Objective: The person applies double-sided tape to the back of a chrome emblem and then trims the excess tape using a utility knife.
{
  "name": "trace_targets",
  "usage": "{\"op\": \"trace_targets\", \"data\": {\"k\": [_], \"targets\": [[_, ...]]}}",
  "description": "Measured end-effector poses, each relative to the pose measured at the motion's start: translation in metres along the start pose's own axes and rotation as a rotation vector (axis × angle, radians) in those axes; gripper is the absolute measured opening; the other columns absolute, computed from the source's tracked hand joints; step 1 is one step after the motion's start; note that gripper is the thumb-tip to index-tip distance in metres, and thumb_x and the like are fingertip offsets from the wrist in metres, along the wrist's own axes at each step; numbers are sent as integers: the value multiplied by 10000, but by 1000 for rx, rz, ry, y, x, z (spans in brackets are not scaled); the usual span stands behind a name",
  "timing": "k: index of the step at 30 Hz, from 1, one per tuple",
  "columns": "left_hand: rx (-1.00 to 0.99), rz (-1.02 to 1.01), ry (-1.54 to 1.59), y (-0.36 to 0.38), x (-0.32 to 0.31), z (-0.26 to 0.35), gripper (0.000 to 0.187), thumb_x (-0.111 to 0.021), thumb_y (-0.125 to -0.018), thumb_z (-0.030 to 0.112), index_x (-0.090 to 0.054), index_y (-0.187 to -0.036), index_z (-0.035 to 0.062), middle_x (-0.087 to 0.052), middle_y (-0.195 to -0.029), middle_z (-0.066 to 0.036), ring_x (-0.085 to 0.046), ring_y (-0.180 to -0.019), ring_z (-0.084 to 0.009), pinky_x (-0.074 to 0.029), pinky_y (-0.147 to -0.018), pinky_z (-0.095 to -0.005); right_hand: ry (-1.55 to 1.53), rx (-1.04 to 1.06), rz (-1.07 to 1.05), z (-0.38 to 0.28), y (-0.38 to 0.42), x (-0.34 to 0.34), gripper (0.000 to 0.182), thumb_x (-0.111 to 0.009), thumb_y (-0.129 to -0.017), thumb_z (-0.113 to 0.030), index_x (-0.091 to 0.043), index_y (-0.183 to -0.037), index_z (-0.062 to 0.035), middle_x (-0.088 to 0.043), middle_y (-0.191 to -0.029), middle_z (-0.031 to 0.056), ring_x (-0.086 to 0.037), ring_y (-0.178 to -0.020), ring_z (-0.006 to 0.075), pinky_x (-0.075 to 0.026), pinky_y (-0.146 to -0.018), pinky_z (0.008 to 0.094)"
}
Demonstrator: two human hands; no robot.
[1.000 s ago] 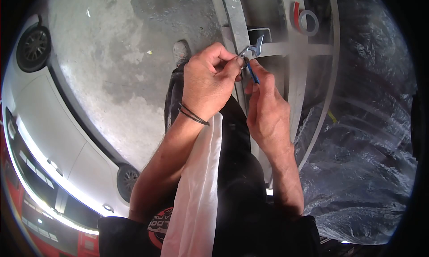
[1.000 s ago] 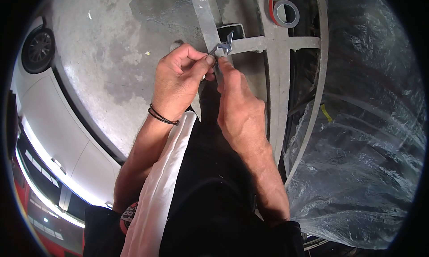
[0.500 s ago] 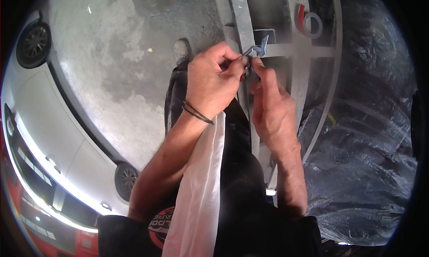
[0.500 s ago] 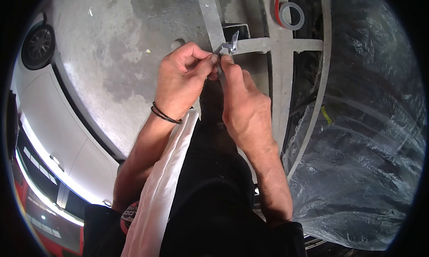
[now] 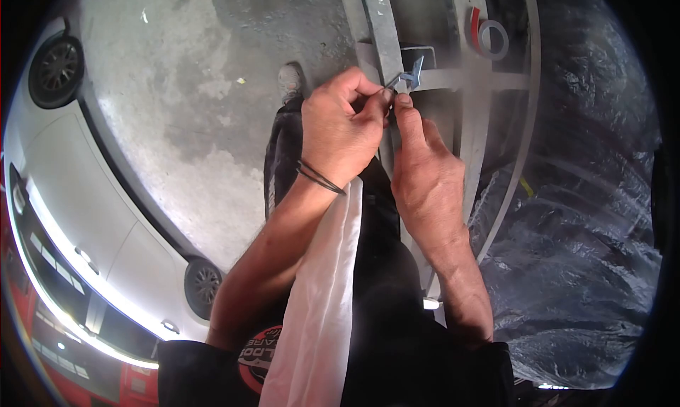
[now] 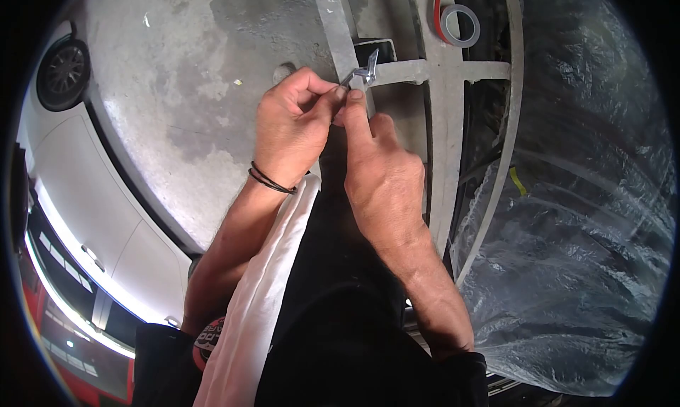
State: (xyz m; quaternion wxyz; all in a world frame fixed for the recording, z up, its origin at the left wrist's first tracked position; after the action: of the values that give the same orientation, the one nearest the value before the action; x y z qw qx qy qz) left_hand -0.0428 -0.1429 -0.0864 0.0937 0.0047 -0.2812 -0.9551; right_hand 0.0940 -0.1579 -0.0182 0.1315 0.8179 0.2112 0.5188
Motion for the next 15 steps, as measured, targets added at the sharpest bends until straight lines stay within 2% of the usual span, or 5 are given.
{"op": "trace_targets", "data": {"k": [1,5,7,14,15], "targets": [[-27,41,39,0,-1,-1,108,-765,-1005,3,-727,-905,-7,-785,-738,-95,-740,-643,-107,-549,-593,-299,11,12,11,1,1,-1,685,-614,-959,99,-534,-1603,-122,-723,-1194,196,-765,-923,434,-644,-744,510],[-20,37,31,2,1,3,113,-772,-1001,12,-723,-901,-6,-783,-737,-98,-747,-638,-117,-553,-590,-305,-41,-6,0,3,8,-2,676,-621,-961,93,-535,-1597,-121,-725,-1201,201,-765,-929,438,-645,-745,514],[40,-17,-54,2,3,8,93,-753,-1047,-26,-715,-963,-37,-801,-907,-92,-767,-787,-117,-641,-699,-266,-28,-6,27,3,10,-5,651,-623,-964,88,-546,-1579,-112,-727,-1202,200,-766,-906,442,-645,-725,511],[14,-10,-48,2,3,3,98,-764,-1038,-13,-715,-958,-39,-798,-899,-96,-767,-780,-120,-645,-696,-273,33,-12,47,7,19,-14,642,-630,-963,76,-563,-1574,-112,-724,-1161,182,-762,-842,434,-643,-680,499],[24,-13,-52,2,3,3,98,-765,-1037,-11,-713,-958,-39,-797,-899,-98,-767,-781,-122,-646,-695,-277,62,21,62,9,21,-17,656,-660,-963,53,-553,-1588,-116,-698,-1127,166,-766,-773,402,-644,-629,479]]}}
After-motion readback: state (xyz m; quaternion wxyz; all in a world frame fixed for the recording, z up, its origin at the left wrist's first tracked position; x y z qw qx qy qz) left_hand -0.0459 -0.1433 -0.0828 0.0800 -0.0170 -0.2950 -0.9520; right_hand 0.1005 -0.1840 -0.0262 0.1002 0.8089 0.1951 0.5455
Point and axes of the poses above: each hand's wrist, its own y-axis away from the middle knuckle, its own x-axis out of the back of the hand, z = x × y, the point moved 1 cm from there along -y, towards the middle knuckle
